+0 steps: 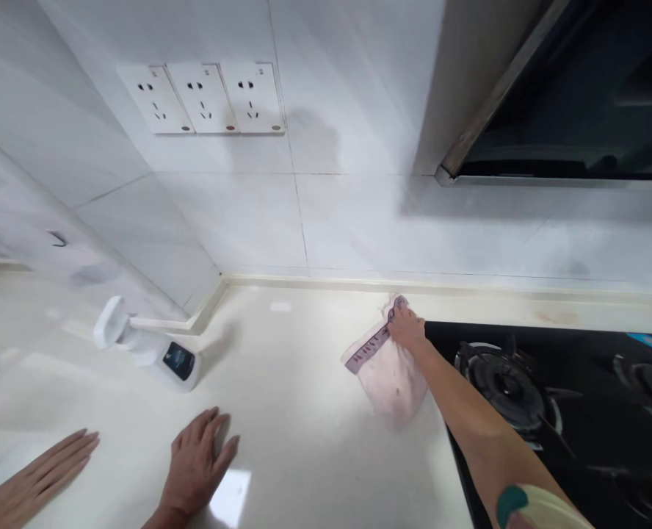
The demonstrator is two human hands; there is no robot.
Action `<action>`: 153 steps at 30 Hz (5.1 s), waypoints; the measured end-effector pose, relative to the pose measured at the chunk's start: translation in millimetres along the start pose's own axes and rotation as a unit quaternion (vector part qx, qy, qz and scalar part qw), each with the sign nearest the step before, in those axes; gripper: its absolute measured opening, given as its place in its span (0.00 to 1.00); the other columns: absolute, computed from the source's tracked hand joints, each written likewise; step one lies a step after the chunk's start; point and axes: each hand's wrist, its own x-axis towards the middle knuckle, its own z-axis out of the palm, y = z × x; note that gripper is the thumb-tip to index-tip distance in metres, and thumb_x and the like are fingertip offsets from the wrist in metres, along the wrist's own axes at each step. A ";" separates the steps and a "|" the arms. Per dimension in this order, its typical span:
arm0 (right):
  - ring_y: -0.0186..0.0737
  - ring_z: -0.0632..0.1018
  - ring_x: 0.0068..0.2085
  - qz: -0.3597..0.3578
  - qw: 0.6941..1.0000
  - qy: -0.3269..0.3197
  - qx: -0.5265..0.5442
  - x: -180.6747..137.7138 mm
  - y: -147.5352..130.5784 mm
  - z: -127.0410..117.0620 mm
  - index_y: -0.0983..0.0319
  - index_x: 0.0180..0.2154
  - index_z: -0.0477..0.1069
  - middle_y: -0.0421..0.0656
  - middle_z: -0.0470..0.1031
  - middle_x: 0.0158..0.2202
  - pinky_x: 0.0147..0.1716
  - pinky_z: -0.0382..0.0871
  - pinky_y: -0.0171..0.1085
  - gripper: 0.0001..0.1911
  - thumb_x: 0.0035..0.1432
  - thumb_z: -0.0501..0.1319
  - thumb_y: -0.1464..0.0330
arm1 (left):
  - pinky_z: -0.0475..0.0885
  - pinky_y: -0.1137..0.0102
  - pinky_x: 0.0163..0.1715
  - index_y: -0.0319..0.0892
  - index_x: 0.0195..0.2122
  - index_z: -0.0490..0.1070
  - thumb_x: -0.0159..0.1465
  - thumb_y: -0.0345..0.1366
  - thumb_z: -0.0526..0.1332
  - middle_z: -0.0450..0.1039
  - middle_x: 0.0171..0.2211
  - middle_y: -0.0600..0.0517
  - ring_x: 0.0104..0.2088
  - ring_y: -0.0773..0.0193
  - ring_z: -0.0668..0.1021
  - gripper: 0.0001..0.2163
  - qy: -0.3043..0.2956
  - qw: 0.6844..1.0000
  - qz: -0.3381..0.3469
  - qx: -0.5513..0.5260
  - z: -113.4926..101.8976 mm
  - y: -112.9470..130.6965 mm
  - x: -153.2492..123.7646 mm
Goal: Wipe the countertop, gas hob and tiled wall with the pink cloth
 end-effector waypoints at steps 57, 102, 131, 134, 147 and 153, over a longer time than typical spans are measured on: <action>0.57 0.70 0.54 -0.021 0.986 0.164 -0.022 -310.8 113.9 80.9 0.63 0.56 0.74 0.57 0.72 0.60 0.53 0.64 0.53 0.19 0.67 0.60 0.65 | 0.64 0.42 0.63 0.43 0.57 0.71 0.69 0.55 0.51 0.68 0.65 0.36 0.66 0.39 0.68 0.25 -0.021 0.999 0.011 0.026 -4.6 16.4 13.9; 0.55 0.72 0.60 -0.254 0.965 0.029 0.061 -311.8 32.8 67.4 0.58 0.46 0.76 0.50 0.75 0.59 0.60 0.63 0.52 0.18 0.55 0.64 0.79 | 0.63 0.46 0.62 0.41 0.57 0.75 0.69 0.54 0.55 0.70 0.64 0.36 0.64 0.41 0.70 0.25 0.001 1.000 0.012 -0.003 -0.5 16.5 1.4; 0.63 0.67 0.62 -0.141 0.955 0.251 0.065 -194.7 68.6 -37.9 0.56 0.60 0.72 0.55 0.64 0.67 0.55 0.65 0.60 0.23 0.64 0.62 0.62 | 0.64 0.47 0.62 0.42 0.57 0.75 0.69 0.53 0.56 0.71 0.63 0.37 0.64 0.41 0.70 0.24 0.008 1.000 0.014 -0.002 1.6 13.1 0.9; 0.58 0.71 0.58 -0.146 0.951 0.258 0.087 -207.4 75.7 -13.7 0.57 0.57 0.74 0.53 0.69 0.61 0.53 0.67 0.55 0.19 0.69 0.57 0.60 | 0.64 0.47 0.62 0.43 0.57 0.76 0.69 0.53 0.56 0.72 0.63 0.37 0.64 0.41 0.70 0.24 0.006 1.000 0.010 -0.007 1.5 13.4 0.9; 0.64 0.58 0.73 -0.142 0.989 0.047 0.016 -114.9 25.0 44.9 0.55 0.74 0.59 0.55 0.56 0.75 0.68 0.51 0.69 0.34 0.73 0.51 0.48 | 0.65 0.47 0.61 0.42 0.56 0.75 0.69 0.53 0.55 0.73 0.62 0.36 0.64 0.42 0.71 0.24 0.013 1.000 0.020 0.005 3.9 10.0 1.2; 0.77 0.47 0.76 -0.232 0.970 0.056 0.044 -200.8 -27.6 74.4 0.47 0.73 0.60 0.53 0.49 0.78 0.66 0.41 0.80 0.36 0.68 0.61 0.50 | 0.65 0.48 0.62 0.44 0.55 0.75 0.68 0.54 0.55 0.73 0.62 0.38 0.65 0.43 0.71 0.23 0.013 1.000 0.014 0.002 2.5 12.0 1.6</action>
